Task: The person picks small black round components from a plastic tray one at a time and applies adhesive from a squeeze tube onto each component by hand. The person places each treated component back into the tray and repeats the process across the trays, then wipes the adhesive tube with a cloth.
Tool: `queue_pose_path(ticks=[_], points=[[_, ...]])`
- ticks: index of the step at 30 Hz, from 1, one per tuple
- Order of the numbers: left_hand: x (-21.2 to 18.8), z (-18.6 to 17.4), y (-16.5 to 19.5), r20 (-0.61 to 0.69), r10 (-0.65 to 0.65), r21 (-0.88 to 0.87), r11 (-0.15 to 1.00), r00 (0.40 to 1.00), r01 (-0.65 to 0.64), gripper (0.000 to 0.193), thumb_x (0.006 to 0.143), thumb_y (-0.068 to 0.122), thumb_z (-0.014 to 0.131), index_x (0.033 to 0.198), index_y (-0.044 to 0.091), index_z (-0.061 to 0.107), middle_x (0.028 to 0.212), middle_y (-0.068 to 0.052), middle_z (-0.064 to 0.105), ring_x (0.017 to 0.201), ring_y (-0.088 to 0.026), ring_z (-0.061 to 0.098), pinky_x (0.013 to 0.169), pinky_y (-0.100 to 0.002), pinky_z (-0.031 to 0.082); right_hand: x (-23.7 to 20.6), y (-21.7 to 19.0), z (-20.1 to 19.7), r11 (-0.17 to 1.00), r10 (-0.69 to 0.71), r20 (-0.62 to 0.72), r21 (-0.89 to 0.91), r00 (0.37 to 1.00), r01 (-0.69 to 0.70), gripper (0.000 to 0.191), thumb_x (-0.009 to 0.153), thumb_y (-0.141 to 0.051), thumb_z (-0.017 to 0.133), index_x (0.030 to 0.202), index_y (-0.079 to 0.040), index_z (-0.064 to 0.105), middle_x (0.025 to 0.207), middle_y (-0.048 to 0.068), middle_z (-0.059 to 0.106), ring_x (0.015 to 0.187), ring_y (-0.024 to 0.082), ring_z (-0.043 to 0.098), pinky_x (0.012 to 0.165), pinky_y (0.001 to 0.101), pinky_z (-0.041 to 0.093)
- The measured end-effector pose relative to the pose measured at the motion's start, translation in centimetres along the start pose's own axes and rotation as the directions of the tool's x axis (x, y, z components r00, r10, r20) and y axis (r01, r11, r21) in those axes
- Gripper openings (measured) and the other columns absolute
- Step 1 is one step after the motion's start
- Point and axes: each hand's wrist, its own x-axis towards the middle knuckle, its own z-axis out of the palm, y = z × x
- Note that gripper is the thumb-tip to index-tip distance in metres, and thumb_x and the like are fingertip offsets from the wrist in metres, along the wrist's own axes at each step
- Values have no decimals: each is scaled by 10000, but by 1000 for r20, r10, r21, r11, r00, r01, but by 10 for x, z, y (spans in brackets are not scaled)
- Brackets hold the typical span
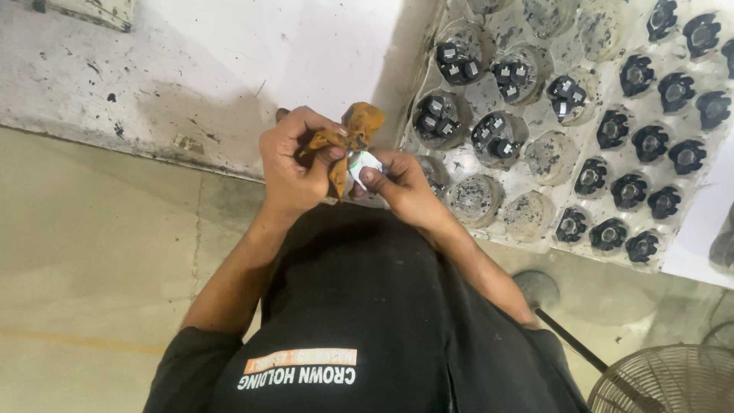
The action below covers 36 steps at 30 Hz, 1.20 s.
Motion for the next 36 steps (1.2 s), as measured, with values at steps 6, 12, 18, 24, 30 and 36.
queue_pose_path(ticks=[6, 12, 18, 24, 30, 36], points=[[8, 4, 2, -13, -69, -31, 997, 998, 68, 165, 936, -146, 595, 1013, -9, 647, 877, -50, 708, 809, -76, 664, 744, -202, 538, 1, 3, -4, 1000, 10, -24, -7, 1000, -10, 184, 1071, -141, 614, 1106, 20, 695, 957, 32, 725, 892, 88, 647, 820, 244, 534], [6, 7, -2, 19, -59, 32, 998, 998, 59, 204, 884, -170, 577, 980, -17, 672, 861, -63, 717, 812, -85, 698, 737, -219, 560, 1, 5, -5, 997, -11, -55, -80, 998, 7, 130, 1017, -103, 705, 1015, 26, 710, 889, 49, 727, 821, 103, 666, 760, 257, 555], [7, 5, -11, 86, -20, -225, 974, 996, 39, 193, 912, -178, 634, 1027, -23, 622, 1027, -101, 722, 959, -119, 685, 880, -257, 583, 3, 0, -12, 999, -45, 12, -15, 999, 45, 129, 1011, -90, 686, 1001, 36, 705, 893, 48, 724, 836, 114, 673, 781, 275, 573], [9, -6, -14, 46, -66, -233, 970, 997, 75, 170, 922, -151, 613, 1026, -16, 608, 1041, -99, 738, 979, -116, 701, 889, -259, 584, -5, -13, -20, 949, -103, -27, -304, 994, 90, 323, 1130, -183, 513, 924, 33, 636, 815, 10, 638, 795, 86, 553, 720, 277, 497], [6, -3, 0, 12, -23, -132, 991, 1000, 24, 140, 968, -106, 699, 1031, -16, 612, 981, -76, 704, 906, -90, 655, 824, -239, 550, -3, -7, -4, 923, -184, -172, -368, 968, 110, 341, 1102, -181, 563, 840, 30, 621, 708, 7, 595, 703, 68, 525, 639, 270, 459], [10, -10, 12, 75, 30, -90, 996, 997, -23, 129, 985, -76, 706, 1033, -5, 610, 964, -62, 720, 831, -82, 711, 730, -207, 570, -5, -12, 0, 961, -119, -156, -267, 981, 75, 338, 1104, -226, 569, 897, 26, 661, 737, -27, 598, 725, 43, 502, 645, 243, 433]])
